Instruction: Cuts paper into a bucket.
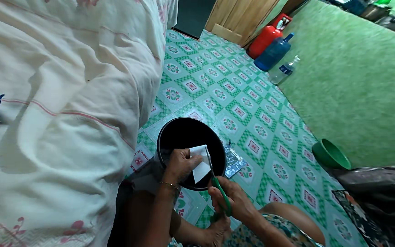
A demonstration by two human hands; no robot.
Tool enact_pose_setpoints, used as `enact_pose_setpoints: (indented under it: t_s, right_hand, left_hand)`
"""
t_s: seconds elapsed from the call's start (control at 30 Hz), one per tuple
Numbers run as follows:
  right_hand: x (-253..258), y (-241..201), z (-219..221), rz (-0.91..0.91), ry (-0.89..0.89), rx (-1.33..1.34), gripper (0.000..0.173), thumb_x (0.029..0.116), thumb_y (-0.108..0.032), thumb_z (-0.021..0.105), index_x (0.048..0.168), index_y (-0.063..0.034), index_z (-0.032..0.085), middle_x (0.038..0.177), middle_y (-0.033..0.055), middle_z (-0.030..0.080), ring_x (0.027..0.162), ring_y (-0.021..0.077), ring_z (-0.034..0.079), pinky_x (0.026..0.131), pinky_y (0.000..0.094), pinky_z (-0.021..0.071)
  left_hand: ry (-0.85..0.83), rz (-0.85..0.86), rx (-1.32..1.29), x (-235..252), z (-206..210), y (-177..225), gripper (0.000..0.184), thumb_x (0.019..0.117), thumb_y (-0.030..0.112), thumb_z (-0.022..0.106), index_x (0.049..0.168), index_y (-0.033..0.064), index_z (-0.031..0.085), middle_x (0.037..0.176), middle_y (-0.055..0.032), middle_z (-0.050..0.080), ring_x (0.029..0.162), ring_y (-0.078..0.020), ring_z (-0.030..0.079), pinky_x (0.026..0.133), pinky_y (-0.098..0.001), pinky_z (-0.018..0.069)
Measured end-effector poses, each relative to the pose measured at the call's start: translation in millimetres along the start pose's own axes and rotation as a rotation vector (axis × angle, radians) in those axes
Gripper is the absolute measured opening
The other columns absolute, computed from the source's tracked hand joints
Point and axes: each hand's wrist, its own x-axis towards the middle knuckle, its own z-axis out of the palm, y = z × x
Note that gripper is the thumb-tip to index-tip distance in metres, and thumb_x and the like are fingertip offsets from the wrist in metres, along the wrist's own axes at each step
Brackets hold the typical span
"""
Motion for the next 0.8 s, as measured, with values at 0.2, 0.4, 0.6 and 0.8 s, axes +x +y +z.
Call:
enact_pose_setpoints:
  t_s: [0.2, 0.4, 0.6, 0.8]
  right_hand:
    - [0.5, -0.7, 0.0, -0.002, 0.023, 0.0, 0.033, 0.095, -0.043, 0.062, 0.094, -0.0108, 0.06, 0.06, -0.0141, 0.054, 0.051, -0.0032, 0.056, 0.051, 0.0155, 0.0487]
    - [2.5, -3.0, -1.6, 0.027, -0.002, 0.013, 0.036, 0.0955, -0.045, 0.061, 0.096, -0.0097, 0.059, 0.061, -0.0128, 0.056, 0.053, -0.0013, 0.058, 0.053, 0.0174, 0.0507]
    - [5.1, -6.6, -3.3, 0.06, 0.021, 0.036, 0.028, 0.096, -0.04, 0.061, 0.092, -0.012, 0.059, 0.059, -0.0138, 0.055, 0.05, -0.0017, 0.056, 0.05, 0.0164, 0.0489]
    - [8.8, -7.2, -5.8, 0.107, 0.015, 0.077, 0.016, 0.0976, -0.026, 0.062, 0.089, -0.0126, 0.059, 0.056, -0.0129, 0.056, 0.047, -0.002, 0.055, 0.048, 0.0154, 0.0472]
  left_hand:
    - [0.01, -0.024, -0.015, 0.4, 0.9, 0.7, 0.009, 0.0943, -0.003, 0.065, 0.085, -0.002, 0.067, 0.07, 0.001, 0.067, 0.064, -0.0003, 0.064, 0.067, -0.0187, 0.0554]
    - [-0.047, -0.058, 0.037, 0.3, -0.4, 2.4, 0.008, 0.0948, -0.002, 0.064, 0.087, -0.0027, 0.067, 0.071, 0.0008, 0.066, 0.064, -0.0007, 0.064, 0.068, -0.0193, 0.0552]
    - [-0.061, -0.081, 0.085, 0.9, 0.0, 2.5, 0.01, 0.0962, 0.001, 0.065, 0.087, -0.0029, 0.067, 0.072, -0.0001, 0.066, 0.065, -0.0011, 0.064, 0.068, -0.0201, 0.0548]
    - [-0.074, -0.088, 0.121, 1.9, 0.3, 1.3, 0.01, 0.0975, 0.002, 0.064, 0.091, -0.0043, 0.067, 0.075, -0.0006, 0.067, 0.067, -0.0001, 0.063, 0.069, -0.0191, 0.0539]
